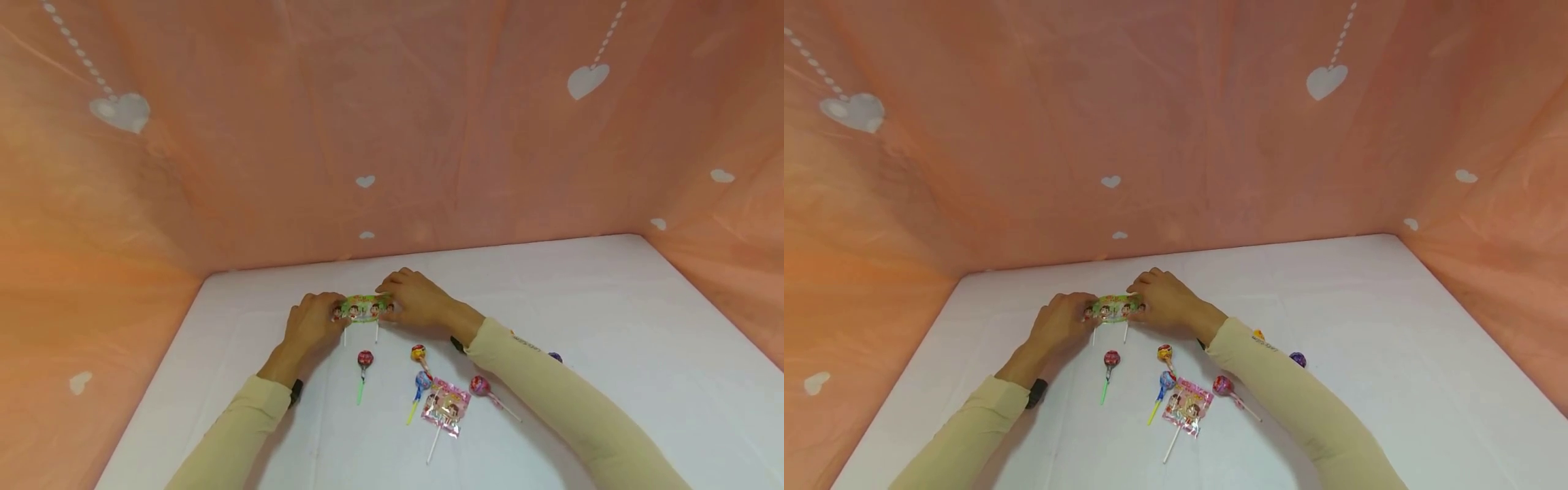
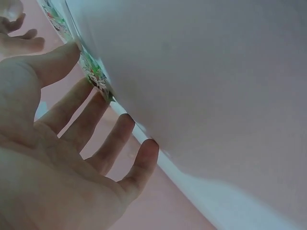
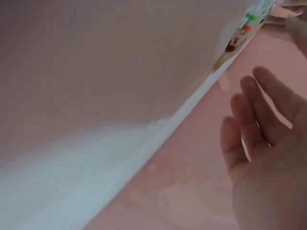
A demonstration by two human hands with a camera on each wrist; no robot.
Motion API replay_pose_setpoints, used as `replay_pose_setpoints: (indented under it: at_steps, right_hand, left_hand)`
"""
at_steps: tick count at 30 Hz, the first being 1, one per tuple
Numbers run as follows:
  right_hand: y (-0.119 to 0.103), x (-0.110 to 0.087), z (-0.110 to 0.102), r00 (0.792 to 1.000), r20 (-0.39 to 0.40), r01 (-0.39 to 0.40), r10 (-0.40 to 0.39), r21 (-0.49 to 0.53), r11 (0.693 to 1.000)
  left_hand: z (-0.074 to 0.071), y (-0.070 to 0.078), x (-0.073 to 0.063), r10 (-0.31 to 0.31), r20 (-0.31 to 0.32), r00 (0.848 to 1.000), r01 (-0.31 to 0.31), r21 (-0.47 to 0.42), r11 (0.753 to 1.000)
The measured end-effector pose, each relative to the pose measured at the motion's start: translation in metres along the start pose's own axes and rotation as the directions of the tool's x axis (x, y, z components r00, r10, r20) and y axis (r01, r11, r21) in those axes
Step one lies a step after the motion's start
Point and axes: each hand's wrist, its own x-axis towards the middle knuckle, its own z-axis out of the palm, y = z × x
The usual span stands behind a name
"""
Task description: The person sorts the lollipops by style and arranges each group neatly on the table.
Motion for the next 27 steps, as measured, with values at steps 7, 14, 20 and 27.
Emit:
replay_pose_setpoints:
  at_steps: [7, 14, 20, 27]
  right_hand:
    - [-0.002, -0.016, -0.005, 0.999, -0.044, -0.015, 0.013, -0.029, 0.999]
    - [-0.003, -0.043, -0.006, 0.995, -0.089, -0.040, 0.034, -0.072, 0.997]
    - [0.000, -0.073, -0.009, 0.995, -0.097, -0.040, 0.031, -0.093, 0.995]
    - [0.008, -0.108, -0.016, 0.994, -0.107, -0.044, 0.033, -0.096, 0.994]
  left_hand:
    - [-0.002, -0.002, 0.003, -0.007, 0.012, 1.000, 0.007, 0.002, 1.000]
    - [-0.002, -0.005, 0.005, -0.013, 0.026, 1.000, 0.012, 0.012, 1.000]
    - [-0.001, -0.005, 0.005, -0.012, 0.025, 1.000, 0.012, 0.008, 1.000]
    - [-0.002, -0.005, 0.007, -0.005, 0.019, 1.000, 0.004, 0.007, 1.000]
